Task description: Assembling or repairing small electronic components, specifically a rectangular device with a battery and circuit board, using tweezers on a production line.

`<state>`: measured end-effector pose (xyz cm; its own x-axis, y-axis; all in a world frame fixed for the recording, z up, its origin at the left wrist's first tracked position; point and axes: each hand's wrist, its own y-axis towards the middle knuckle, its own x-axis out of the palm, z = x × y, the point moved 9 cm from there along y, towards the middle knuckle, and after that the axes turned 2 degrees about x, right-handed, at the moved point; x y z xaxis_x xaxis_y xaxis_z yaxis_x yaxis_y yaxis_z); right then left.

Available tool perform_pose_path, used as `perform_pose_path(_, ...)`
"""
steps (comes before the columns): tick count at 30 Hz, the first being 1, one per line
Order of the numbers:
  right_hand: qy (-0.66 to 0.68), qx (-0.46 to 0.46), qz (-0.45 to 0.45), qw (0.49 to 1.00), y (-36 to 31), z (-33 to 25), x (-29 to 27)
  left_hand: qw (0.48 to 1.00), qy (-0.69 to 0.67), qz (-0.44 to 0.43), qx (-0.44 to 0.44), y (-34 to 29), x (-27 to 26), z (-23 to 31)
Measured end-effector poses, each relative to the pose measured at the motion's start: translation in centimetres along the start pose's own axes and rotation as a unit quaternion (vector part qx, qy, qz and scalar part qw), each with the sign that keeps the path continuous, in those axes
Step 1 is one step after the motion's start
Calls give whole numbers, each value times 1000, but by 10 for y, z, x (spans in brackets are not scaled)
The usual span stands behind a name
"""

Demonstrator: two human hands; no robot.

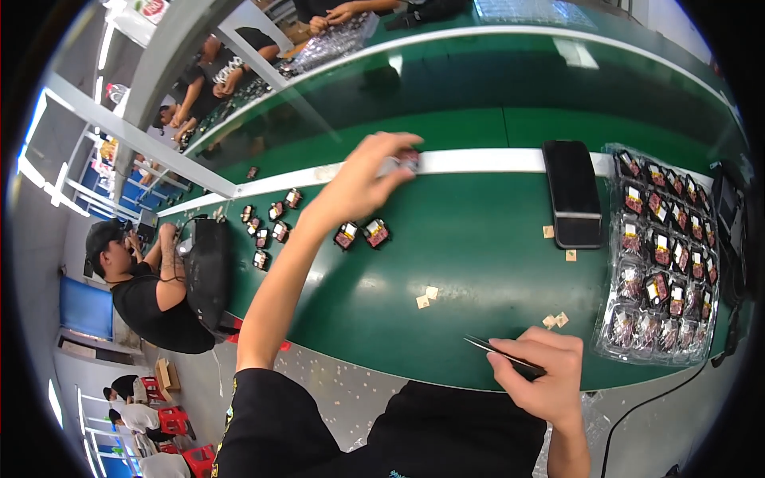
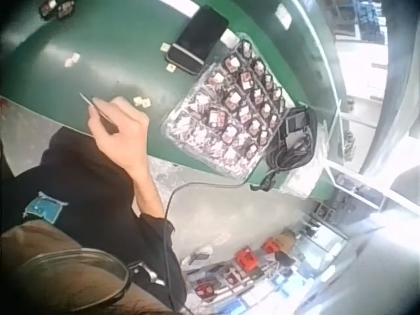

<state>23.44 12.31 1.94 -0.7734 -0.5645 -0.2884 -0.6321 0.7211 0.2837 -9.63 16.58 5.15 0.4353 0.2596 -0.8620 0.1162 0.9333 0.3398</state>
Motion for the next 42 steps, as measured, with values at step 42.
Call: perform_pose_path(42,-129,25,21,991,14,10,3,970,-178,-150,75,-62,75,131)
